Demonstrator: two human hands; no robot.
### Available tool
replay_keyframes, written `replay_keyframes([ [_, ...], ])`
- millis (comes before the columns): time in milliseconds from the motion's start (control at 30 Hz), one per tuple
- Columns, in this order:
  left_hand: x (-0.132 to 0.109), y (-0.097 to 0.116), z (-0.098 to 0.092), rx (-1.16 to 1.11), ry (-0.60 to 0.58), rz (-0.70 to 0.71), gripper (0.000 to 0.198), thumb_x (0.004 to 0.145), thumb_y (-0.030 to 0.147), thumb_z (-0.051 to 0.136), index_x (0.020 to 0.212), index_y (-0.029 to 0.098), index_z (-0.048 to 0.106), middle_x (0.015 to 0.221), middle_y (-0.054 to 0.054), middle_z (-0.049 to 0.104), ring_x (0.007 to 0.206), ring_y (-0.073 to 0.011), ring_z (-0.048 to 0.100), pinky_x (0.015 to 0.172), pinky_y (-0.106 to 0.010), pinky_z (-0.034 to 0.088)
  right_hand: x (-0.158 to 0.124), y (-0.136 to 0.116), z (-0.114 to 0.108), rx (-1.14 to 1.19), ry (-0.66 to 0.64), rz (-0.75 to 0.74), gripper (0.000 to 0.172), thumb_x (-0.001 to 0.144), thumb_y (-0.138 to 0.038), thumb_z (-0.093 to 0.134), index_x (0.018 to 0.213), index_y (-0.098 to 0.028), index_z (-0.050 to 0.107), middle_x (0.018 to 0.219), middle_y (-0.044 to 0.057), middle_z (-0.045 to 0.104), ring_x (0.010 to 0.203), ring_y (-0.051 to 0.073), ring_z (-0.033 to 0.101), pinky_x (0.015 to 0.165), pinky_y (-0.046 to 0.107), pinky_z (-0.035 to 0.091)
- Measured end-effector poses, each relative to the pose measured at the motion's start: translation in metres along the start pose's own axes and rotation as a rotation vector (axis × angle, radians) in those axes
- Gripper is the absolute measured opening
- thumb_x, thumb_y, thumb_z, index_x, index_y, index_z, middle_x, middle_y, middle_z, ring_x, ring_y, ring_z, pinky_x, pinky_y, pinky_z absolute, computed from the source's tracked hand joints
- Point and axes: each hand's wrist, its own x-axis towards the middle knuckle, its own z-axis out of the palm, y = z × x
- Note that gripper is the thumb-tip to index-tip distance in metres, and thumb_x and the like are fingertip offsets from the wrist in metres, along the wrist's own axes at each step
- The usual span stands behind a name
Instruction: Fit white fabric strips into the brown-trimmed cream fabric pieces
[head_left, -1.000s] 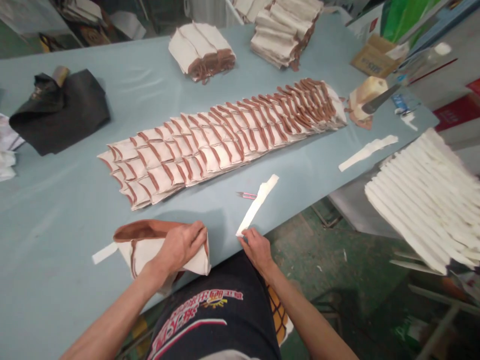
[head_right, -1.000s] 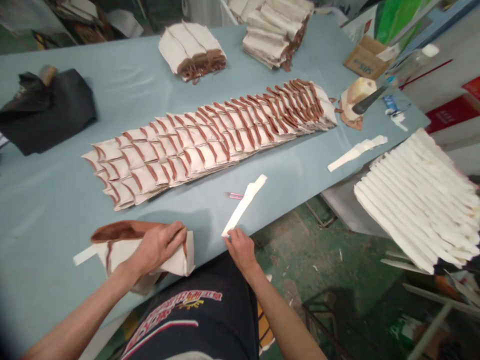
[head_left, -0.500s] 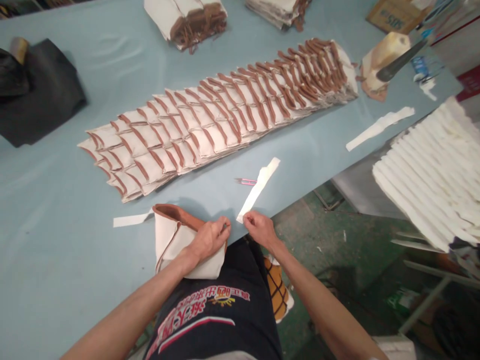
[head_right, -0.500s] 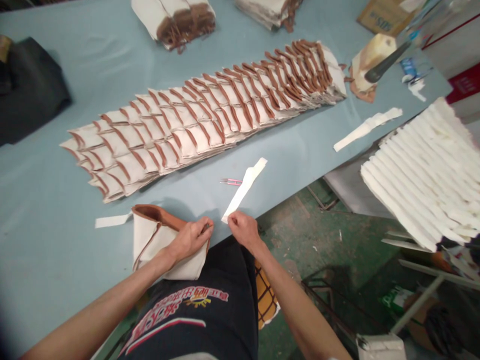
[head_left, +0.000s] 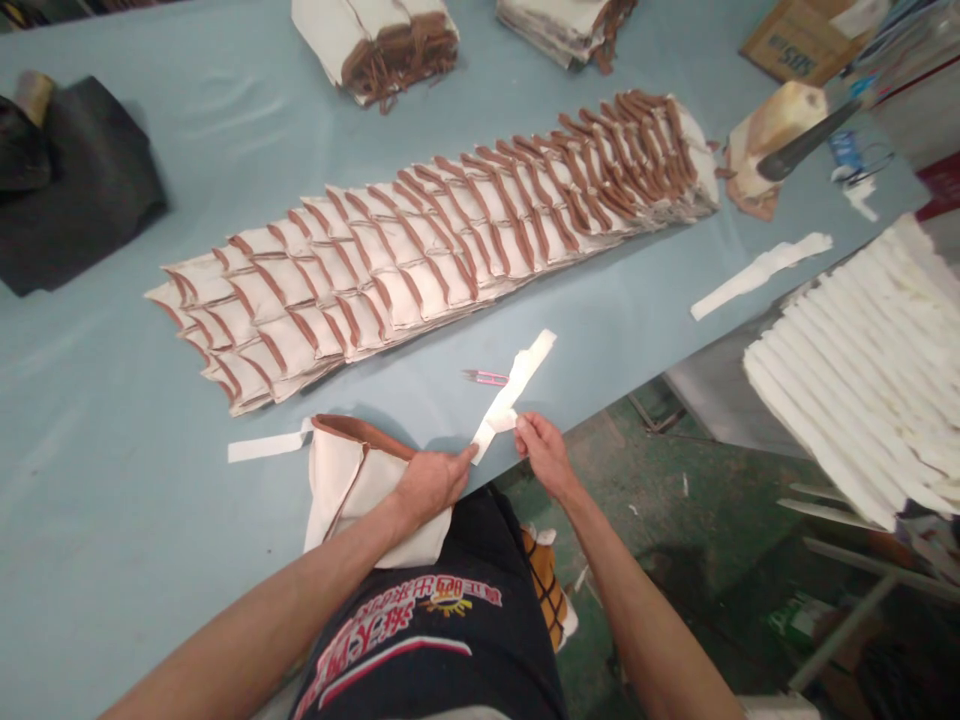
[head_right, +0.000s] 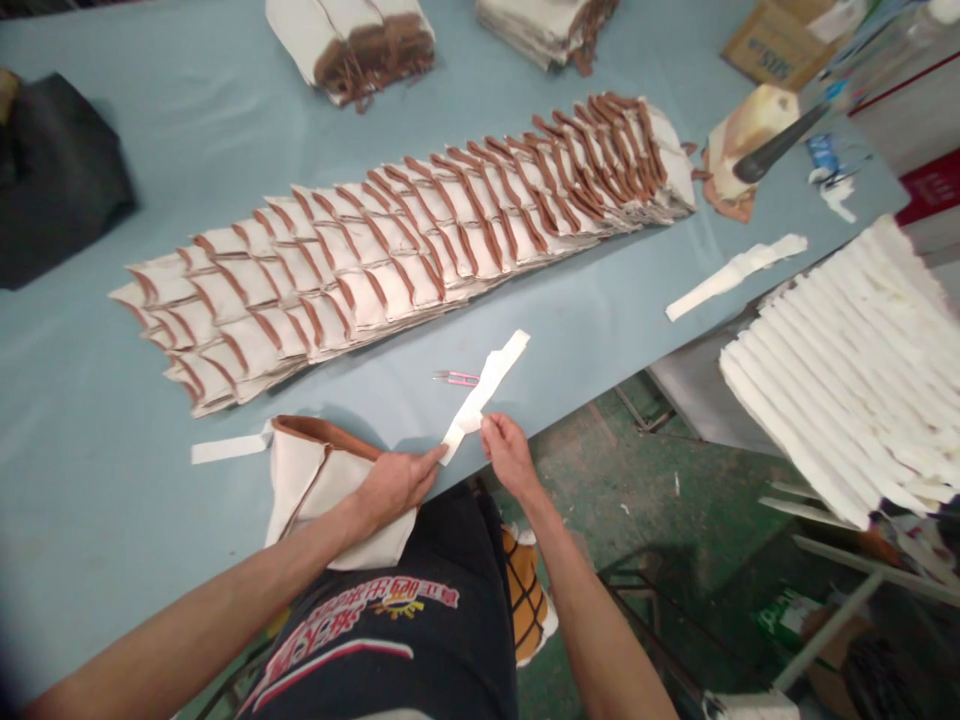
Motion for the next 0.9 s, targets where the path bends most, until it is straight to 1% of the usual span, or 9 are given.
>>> replay_keyframes([
  [100,0.005,-0.001,-0.003,0.019,0.001,0.003,0.037,0.103,0.037,0.062,0.134,0.016,0.061,0.116,-0.009,0.071,0.093,-0.021,0.072,0.082,-0.041,0.063,0.008,-0.012,-0.019,0.1,0.056,0.0,0.033,0.102,-0.038,0.066,0.128,-0.017,0.064,0.125,0.009,0.068,0.104,0.023,0.07,0.088,0.043,0.061],
  [200,0.009,-0.002,-0.003,0.03,-0.004,0.027,0.034,0.103,0.036,0.064,0.13,0.016,0.063,0.117,-0.009,0.071,0.094,-0.0211,0.072,0.082,-0.041,0.063,0.023,-0.028,-0.037,0.204,0.13,-0.013,0.032,0.102,-0.037,0.066,0.127,-0.017,0.065,0.124,0.009,0.068,0.102,0.022,0.07,0.087,0.042,0.062],
  [267,0.009,-0.003,-0.002,0.037,-0.007,0.049,0.033,0.103,0.036,0.063,0.13,0.016,0.063,0.115,-0.008,0.071,0.093,-0.0207,0.072,0.082,-0.04,0.063,0.037,-0.043,-0.051,0.284,0.184,-0.03,0.033,0.102,-0.038,0.065,0.127,-0.017,0.064,0.124,0.009,0.068,0.102,0.022,0.07,0.086,0.042,0.062],
  [333,0.008,-0.004,-0.001,0.046,-0.004,0.066,0.034,0.103,0.035,0.063,0.131,0.016,0.063,0.114,-0.008,0.071,0.092,-0.0204,0.072,0.081,-0.04,0.063,0.054,-0.063,-0.066,0.37,0.224,-0.051,0.034,0.102,-0.038,0.066,0.128,-0.017,0.064,0.125,0.009,0.067,0.103,0.023,0.07,0.087,0.043,0.061],
  [467,0.006,-0.006,0.003,0.066,0.022,0.083,0.036,0.105,0.036,0.06,0.135,0.017,0.06,0.108,-0.007,0.072,0.087,-0.0197,0.072,0.08,-0.04,0.063,0.094,-0.114,-0.1,0.526,0.294,-0.085,0.035,0.102,-0.038,0.066,0.13,-0.017,0.063,0.128,0.01,0.067,0.107,0.024,0.069,0.09,0.044,0.061],
  [600,0.007,-0.007,0.006,0.066,0.048,0.095,0.035,0.108,0.031,0.05,0.138,0.016,0.059,0.101,-0.008,0.074,0.084,-0.0211,0.072,0.078,-0.039,0.061,0.127,-0.157,-0.128,0.628,0.378,-0.108,0.036,0.102,-0.037,0.066,0.132,-0.017,0.063,0.131,0.01,0.066,0.109,0.025,0.068,0.091,0.046,0.06],
  [667,0.008,-0.007,0.008,0.06,0.055,0.099,0.035,0.108,0.028,0.046,0.137,0.016,0.059,0.1,-0.01,0.075,0.084,-0.0229,0.073,0.077,-0.038,0.061,0.138,-0.171,-0.135,0.659,0.417,-0.111,0.036,0.102,-0.037,0.066,0.132,-0.018,0.062,0.132,0.01,0.065,0.11,0.025,0.068,0.092,0.046,0.06],
  [767,0.009,-0.008,0.012,0.045,0.065,0.091,0.035,0.107,0.026,0.044,0.137,0.017,0.06,0.1,-0.012,0.076,0.083,-0.0236,0.073,0.075,-0.036,0.06,0.151,-0.185,-0.138,0.686,0.46,-0.107,0.037,0.101,-0.036,0.067,0.133,-0.017,0.062,0.132,0.011,0.065,0.111,0.025,0.068,0.093,0.047,0.06],
  [900,0.01,-0.009,0.017,-0.002,0.076,0.072,0.034,0.107,0.028,0.05,0.138,0.016,0.059,0.101,-0.009,0.074,0.084,-0.0217,0.072,0.078,-0.039,0.061,0.159,-0.209,-0.141,0.695,0.502,-0.121,0.037,0.101,-0.036,0.067,0.133,-0.018,0.062,0.133,0.011,0.065,0.111,0.026,0.068,0.093,0.047,0.06],
])
